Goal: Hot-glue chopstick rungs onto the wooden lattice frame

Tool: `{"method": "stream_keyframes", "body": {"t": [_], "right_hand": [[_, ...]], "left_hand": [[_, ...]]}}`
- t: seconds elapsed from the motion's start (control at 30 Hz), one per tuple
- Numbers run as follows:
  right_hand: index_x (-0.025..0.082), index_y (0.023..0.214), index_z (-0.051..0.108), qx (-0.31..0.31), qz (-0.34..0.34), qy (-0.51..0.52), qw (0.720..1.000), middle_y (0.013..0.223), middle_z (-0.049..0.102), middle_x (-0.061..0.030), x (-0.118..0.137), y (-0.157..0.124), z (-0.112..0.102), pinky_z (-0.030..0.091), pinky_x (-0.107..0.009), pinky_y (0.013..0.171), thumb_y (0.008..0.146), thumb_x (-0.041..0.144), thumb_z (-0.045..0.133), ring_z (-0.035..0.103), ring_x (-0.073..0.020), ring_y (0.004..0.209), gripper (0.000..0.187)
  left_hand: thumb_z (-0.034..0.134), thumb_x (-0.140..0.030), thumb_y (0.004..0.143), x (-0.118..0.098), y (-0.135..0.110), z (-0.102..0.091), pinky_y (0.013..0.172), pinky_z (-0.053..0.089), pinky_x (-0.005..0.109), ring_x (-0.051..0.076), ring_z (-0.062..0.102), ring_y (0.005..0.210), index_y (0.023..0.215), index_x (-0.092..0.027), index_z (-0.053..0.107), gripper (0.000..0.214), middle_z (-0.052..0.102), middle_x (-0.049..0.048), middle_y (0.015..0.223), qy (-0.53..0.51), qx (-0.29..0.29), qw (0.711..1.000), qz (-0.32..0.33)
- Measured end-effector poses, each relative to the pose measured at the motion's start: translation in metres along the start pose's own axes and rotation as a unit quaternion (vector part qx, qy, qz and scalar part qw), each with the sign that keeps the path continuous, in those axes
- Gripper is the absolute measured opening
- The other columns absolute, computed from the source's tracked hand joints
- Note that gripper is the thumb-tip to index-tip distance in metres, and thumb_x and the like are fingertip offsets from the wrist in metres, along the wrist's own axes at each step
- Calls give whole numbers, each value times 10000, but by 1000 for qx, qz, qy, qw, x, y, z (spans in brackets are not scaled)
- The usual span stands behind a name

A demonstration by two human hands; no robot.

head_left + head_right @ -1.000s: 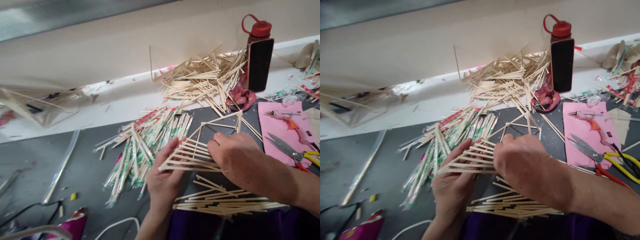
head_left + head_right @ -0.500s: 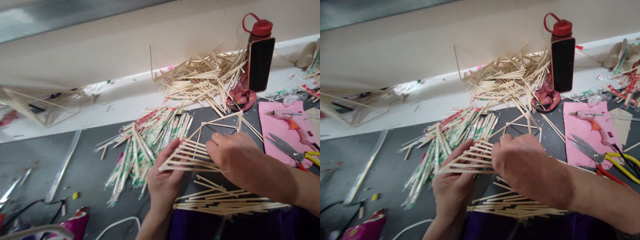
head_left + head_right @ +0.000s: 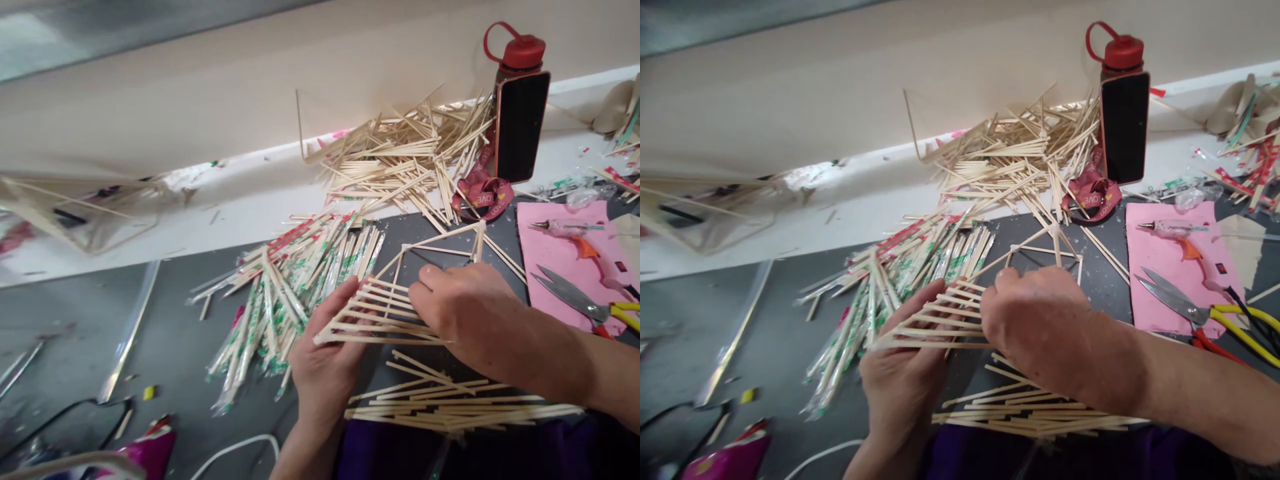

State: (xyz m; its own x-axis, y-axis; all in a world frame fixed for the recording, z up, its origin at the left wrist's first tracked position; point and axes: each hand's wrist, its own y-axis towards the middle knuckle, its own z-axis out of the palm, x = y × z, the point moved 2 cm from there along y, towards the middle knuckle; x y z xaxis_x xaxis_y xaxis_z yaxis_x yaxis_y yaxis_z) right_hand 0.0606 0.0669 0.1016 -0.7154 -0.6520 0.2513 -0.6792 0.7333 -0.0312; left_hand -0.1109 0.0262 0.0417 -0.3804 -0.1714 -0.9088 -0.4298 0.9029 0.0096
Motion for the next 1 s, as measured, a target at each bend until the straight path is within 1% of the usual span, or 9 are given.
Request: {"method": "stream_keyframes", "body": {"t": [0.1, 0.27, 0.4, 0.53, 0.67, 0.77, 0.9, 1.0], "right_hand": [[153, 764, 628, -2, 4, -4, 1000, 737, 650, -70, -1, 1, 2, 171, -286, 425, 758, 55, 520, 479, -140, 489, 146], [154, 773, 624, -12, -5, 2, 1000, 739, 643, -69, -2, 1, 5, 153, -296, 430, 779, 75, 512, 498, -148, 496, 137], [157, 781, 607, -24, -11, -4, 1000, 739, 630, -59, -3, -1, 8, 151, -297, 438, 764, 92, 530, 488, -145, 493, 102], [146, 786, 590, -41, -17, -17, 999, 749, 623, -56, -4, -3, 10, 140, -296, 441, 766, 91, 525, 472, -130, 488, 87], [144, 794, 592, -38, -9, -19, 999, 760, 626, -60, -4, -4, 8, 147, -297, 447, 802, 78, 500, 457, -123, 490, 114], [151, 793, 593, -32, -7, -15, 999, 767, 627, -63, -3, -4, 8, 170, -293, 452, 818, 79, 498, 446, -123, 496, 121], [151, 801, 592, -29, -3, -10, 1000, 779, 628, -69, -1, -4, 8, 199, -291, 453, 839, 94, 505, 465, -127, 511, 110], [151, 789, 597, -20, 3, -12, 1000, 766, 624, -72, -1, -3, 7, 200, -296, 444, 832, 95, 509, 493, -139, 514, 113]], "left_hand": [[762, -416, 710, 1, 1, 1, 848, 581, 382, 248, 719, 899, 1151, -174, 659, 513, 748, 84, 1026, -10, 2, 1000, 3], [774, -399, 705, 6, 2, 0, 849, 578, 361, 237, 718, 905, 1147, -176, 664, 507, 746, 84, 1047, -21, 2, 1000, 8], [772, -378, 714, 11, 4, -2, 839, 577, 331, 227, 717, 912, 1156, -169, 657, 503, 747, 86, 1049, -39, 23, 999, 16], [757, -367, 730, 11, 5, -3, 857, 569, 334, 224, 713, 926, 1159, -173, 651, 483, 741, 81, 1070, -35, 41, 998, 37], [751, -327, 741, 4, 4, -2, 880, 568, 343, 234, 707, 972, 1139, -172, 648, 440, 726, 91, 1116, -39, 32, 998, 49], [756, -286, 739, 3, 4, -1, 884, 571, 337, 228, 705, 984, 1133, -178, 645, 423, 715, 93, 1149, -41, 23, 996, 70], [749, -263, 747, 7, 5, 0, 864, 583, 333, 220, 718, 951, 1124, -176, 651, 400, 742, 84, 1077, -46, 18, 994, 99], [745, -254, 752, 9, 6, 0, 851, 586, 321, 212, 722, 937, 1120, -179, 658, 385, 748, 80, 1060, -40, 15, 993, 109]]}}
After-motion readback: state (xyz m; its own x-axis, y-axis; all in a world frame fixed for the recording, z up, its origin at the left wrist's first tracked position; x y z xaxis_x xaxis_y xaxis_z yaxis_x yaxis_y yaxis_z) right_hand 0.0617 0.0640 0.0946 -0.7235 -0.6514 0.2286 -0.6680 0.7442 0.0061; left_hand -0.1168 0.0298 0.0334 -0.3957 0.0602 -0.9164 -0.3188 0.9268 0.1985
